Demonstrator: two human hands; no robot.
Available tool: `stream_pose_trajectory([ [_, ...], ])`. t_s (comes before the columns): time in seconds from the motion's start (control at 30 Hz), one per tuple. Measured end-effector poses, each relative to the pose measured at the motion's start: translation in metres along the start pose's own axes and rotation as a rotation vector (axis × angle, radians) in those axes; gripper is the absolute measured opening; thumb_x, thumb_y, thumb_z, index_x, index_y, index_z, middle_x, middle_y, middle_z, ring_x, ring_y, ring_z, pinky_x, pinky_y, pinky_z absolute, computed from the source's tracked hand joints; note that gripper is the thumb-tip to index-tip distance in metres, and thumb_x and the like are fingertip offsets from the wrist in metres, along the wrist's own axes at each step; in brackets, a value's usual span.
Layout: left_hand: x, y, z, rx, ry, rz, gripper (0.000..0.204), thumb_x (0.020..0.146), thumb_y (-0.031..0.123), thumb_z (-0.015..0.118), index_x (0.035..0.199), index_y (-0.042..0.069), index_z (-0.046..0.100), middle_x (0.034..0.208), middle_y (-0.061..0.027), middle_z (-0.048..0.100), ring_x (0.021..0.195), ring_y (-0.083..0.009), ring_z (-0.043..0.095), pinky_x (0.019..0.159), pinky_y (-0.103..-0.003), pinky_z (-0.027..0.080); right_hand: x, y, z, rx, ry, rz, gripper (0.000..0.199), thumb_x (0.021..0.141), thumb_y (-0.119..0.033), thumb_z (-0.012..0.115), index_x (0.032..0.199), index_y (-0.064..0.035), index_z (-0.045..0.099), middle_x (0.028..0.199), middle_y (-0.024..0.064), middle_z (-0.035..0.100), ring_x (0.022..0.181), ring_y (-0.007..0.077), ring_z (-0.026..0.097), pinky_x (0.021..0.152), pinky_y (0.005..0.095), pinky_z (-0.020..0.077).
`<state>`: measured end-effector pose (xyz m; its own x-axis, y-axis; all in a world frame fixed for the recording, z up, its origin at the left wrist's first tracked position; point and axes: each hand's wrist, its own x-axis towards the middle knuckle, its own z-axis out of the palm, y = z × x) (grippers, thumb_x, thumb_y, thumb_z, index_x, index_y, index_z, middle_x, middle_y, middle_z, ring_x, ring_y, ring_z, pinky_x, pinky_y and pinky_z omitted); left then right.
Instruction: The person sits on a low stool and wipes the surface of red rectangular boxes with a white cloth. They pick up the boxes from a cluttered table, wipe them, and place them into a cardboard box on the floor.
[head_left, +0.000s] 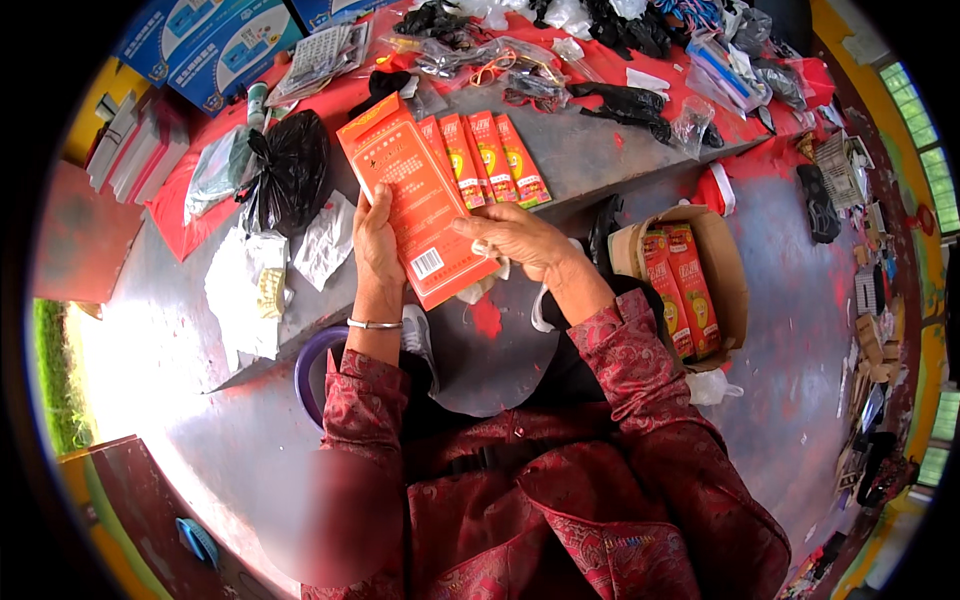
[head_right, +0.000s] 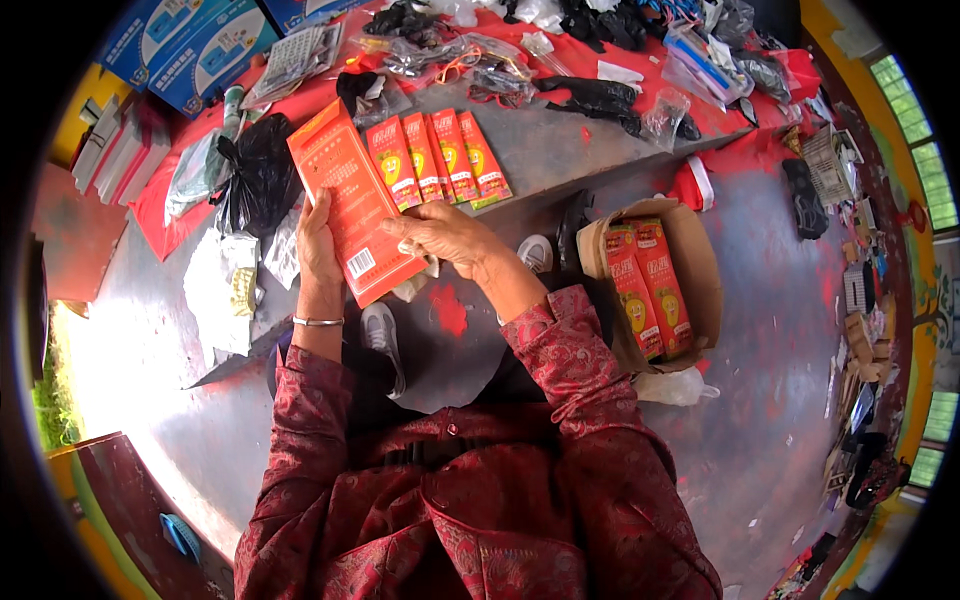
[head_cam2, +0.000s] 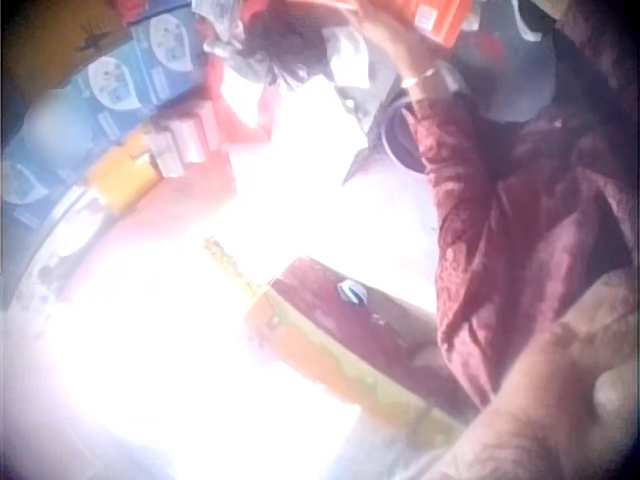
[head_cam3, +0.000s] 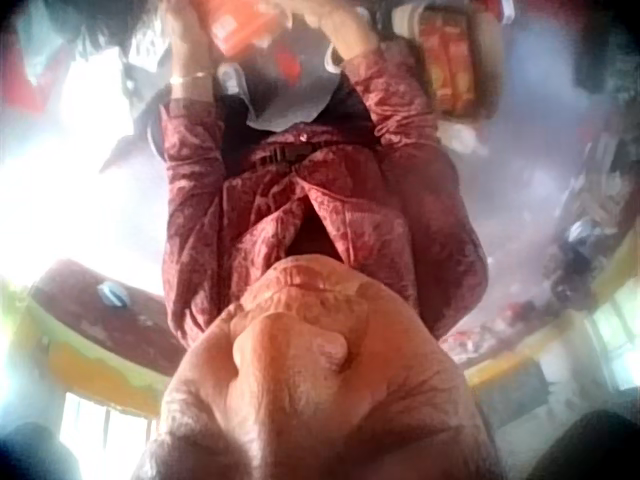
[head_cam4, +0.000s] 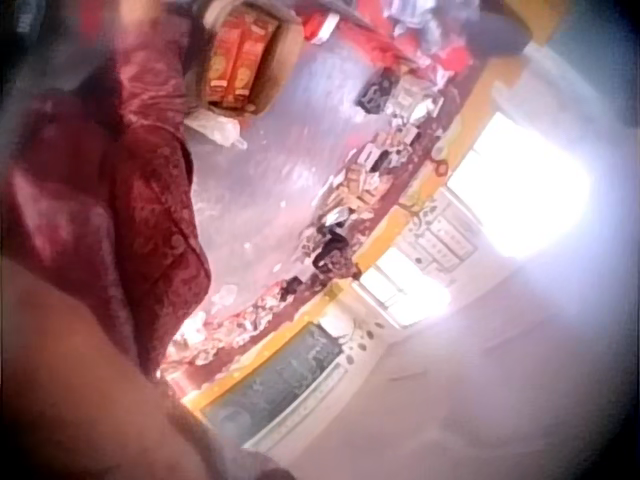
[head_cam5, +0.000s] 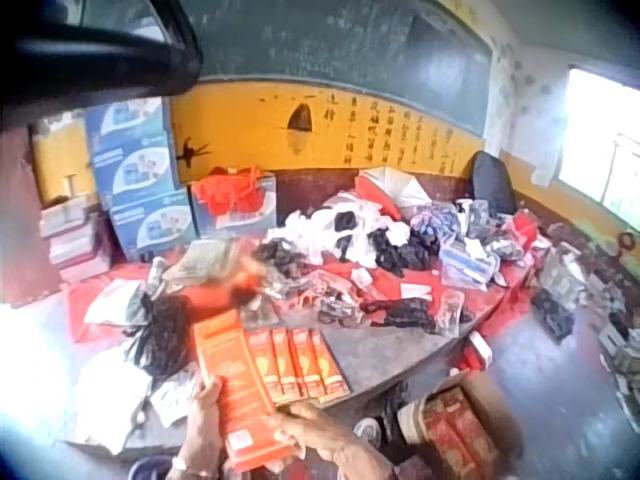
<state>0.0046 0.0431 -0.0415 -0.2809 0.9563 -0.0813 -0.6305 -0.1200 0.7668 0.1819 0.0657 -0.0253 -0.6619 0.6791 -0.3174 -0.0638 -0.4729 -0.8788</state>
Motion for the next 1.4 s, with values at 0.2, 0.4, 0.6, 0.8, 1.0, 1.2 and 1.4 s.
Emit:
stream_pose_trajectory([
  [0.2, 0.016, -0.002, -0.018, -0.064, 0.108, 0.144, 0.032, 0.09, 0.016, 0.051, 0.118, 0.005, 0.042, 0.106, -0.0089, 0.056, 0.093, -0.0231, 0.06, 0.082, -0.039, 0.051, -0.011, 0.002, -0.024, -0.023, 0.005, -0.048, 0.035, 0.08, -0.041, 0.067, 0.073, -0.0064, 0.061, 0.064, -0.0048, 0.051, 0.061, 0.0047, 0.046, 0.054, 0.0225, 0.0375],
  [0.4, 0.013, -0.002, -0.018, -0.013, 0.12, 0.197, 0.034, 0.092, 0.019, 0.047, 0.123, 0.007, 0.039, 0.109, -0.0094, 0.055, 0.098, -0.0238, 0.058, 0.082, -0.04, 0.051, 0.005, 0.024, 0.001, 0.023, -0.021, -0.123, 0.03, 0.079, -0.033, 0.069, 0.086, -0.0049, 0.062, 0.067, -0.0045, 0.054, 0.06, 0.0047, 0.048, 0.052, 0.0216, 0.038],
  [0.6, 0.017, -0.005, -0.031, -0.124, 0.021, 0.013, 0.034, 0.092, 0.025, 0.049, 0.12, 0.007, 0.044, 0.111, -0.0083, 0.056, 0.103, -0.0238, 0.055, 0.091, -0.044, 0.044, -0.001, 0.019, 0.01, -0.401, 0.209, -0.348, 0.019, 0.082, -0.021, 0.064, 0.087, -0.0033, 0.059, 0.067, -0.0023, 0.054, 0.055, 0.0082, 0.05, 0.048, 0.0268, 0.0391],
  [0.8, 0.001, 0.001, -0.001, -0.343, -0.394, -0.316, 0.066, 0.084, 0.054, 0.051, 0.126, 0.005, 0.04, 0.126, -0.0153, 0.046, 0.115, -0.0289, 0.045, 0.098, -0.048, 0.035, -0.019, 0.012, 0.017, -1.56, 0.809, -0.954, 0.022, 0.077, -0.021, 0.055, 0.09, -0.0033, 0.058, 0.07, 0.0064, 0.052, 0.06, 0.0195, 0.056, 0.051, 0.0321, 0.0426],
  [1.0, 0.02, -0.014, -0.027, -0.21, -0.151, -0.193, 0.04, 0.093, 0.028, 0.044, 0.125, 0.004, 0.041, 0.121, -0.0136, 0.052, 0.11, -0.03, 0.051, 0.095, -0.047, 0.04, -0.012, 0.027, 0.032, -1.786, 0.791, -1.133, 0.028, 0.077, -0.022, 0.051, 0.095, -0.0013, 0.057, 0.085, 0.0138, 0.056, 0.079, 0.0223, 0.056, 0.062, 0.0316, 0.0426],
  [1.2, 0.019, 0.021, -0.032, -0.218, 0.214, 0.032, 0.037, 0.093, 0.025, 0.045, 0.125, 0.005, 0.042, 0.12, -0.0135, 0.053, 0.108, -0.0313, 0.053, 0.092, -0.054, 0.042, -0.034, 0.029, 0.023, -1.227, 0.307, -0.881, 0.018, 0.077, -0.026, 0.057, 0.077, -0.0099, 0.065, 0.08, 0.0107, 0.062, 0.068, 0.0269, 0.06, 0.059, 0.037, 0.0459],
  [1.4, -0.001, 0.027, -0.028, -0.38, 0.079, 0.179, 0.038, 0.092, 0.023, 0.048, 0.125, 0.004, 0.042, 0.121, -0.0125, 0.053, 0.109, -0.03, 0.052, 0.095, -0.05, 0.041, -0.022, 0.018, -0.004, -0.08, 0.186, -0.164, 0.058, 0.08, -0.058, 0.057, 0.074, -0.0013, 0.066, 0.064, 0.0032, 0.059, 0.06, 0.0098, 0.056, 0.056, 0.0243, 0.0444],
])
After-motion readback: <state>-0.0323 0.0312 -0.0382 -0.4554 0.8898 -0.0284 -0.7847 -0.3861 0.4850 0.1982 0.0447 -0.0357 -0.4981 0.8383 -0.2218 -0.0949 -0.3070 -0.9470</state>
